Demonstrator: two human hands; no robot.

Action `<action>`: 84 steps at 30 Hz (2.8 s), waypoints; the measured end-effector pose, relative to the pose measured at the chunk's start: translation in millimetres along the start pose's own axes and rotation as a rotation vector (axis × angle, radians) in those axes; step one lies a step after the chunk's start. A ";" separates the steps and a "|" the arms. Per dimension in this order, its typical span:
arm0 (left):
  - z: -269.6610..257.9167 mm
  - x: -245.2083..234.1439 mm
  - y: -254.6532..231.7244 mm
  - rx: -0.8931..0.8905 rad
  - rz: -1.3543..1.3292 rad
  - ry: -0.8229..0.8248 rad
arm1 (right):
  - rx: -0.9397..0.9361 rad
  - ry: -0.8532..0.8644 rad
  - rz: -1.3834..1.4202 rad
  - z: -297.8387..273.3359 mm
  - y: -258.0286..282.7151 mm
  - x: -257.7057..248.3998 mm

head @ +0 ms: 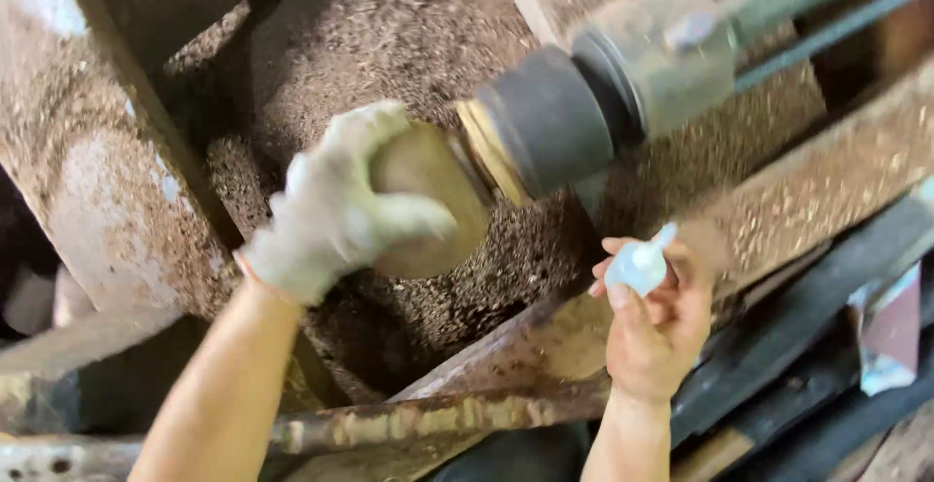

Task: The person applies liquid from a squeeze bottle onto a spinning wooden ball mounted on a lathe, rubs sawdust over the wet surface, then uses a chisel against the tool rest to shape the spinning workpiece into a vase-like form with a narrow neck.

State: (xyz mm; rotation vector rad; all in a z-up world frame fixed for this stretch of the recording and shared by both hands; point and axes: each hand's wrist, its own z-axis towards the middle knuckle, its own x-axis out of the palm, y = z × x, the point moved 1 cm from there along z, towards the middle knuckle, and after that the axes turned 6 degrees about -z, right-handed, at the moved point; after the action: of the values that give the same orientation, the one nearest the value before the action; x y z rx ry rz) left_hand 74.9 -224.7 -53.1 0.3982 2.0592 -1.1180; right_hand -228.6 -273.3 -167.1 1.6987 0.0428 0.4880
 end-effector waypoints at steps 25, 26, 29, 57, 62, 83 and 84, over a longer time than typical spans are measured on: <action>-49.5 61.8 59.6 0.464 0.119 -0.481 | 0.007 -0.063 -0.236 -2.5 -19.3 18.2; -49.4 62.0 60.0 0.487 0.106 -0.479 | 0.008 -0.056 -0.269 -3.4 -20.1 17.8; -46.8 59.7 58.9 0.502 0.086 -0.480 | -0.017 -0.032 -0.352 3.3 -16.0 25.5; -35.9 39.5 64.4 0.358 -0.067 -0.343 | -0.305 -0.180 -0.328 4.1 -38.2 25.9; -39.4 34.9 68.0 0.242 -0.104 -0.299 | -0.321 -0.183 -0.385 1.1 -43.0 25.9; -47.1 56.6 69.5 0.355 -0.080 -0.422 | -0.063 0.140 -0.227 47.2 -5.4 13.1; -47.0 55.7 70.8 0.335 -0.090 -0.411 | -0.033 0.119 -0.208 46.1 -11.1 11.0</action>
State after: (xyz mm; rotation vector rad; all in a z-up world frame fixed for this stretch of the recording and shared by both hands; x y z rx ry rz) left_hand 56.4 -150.1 -119.5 0.2135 1.5478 -1.4702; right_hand -200.2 -310.9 -179.3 1.6107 0.2936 0.4304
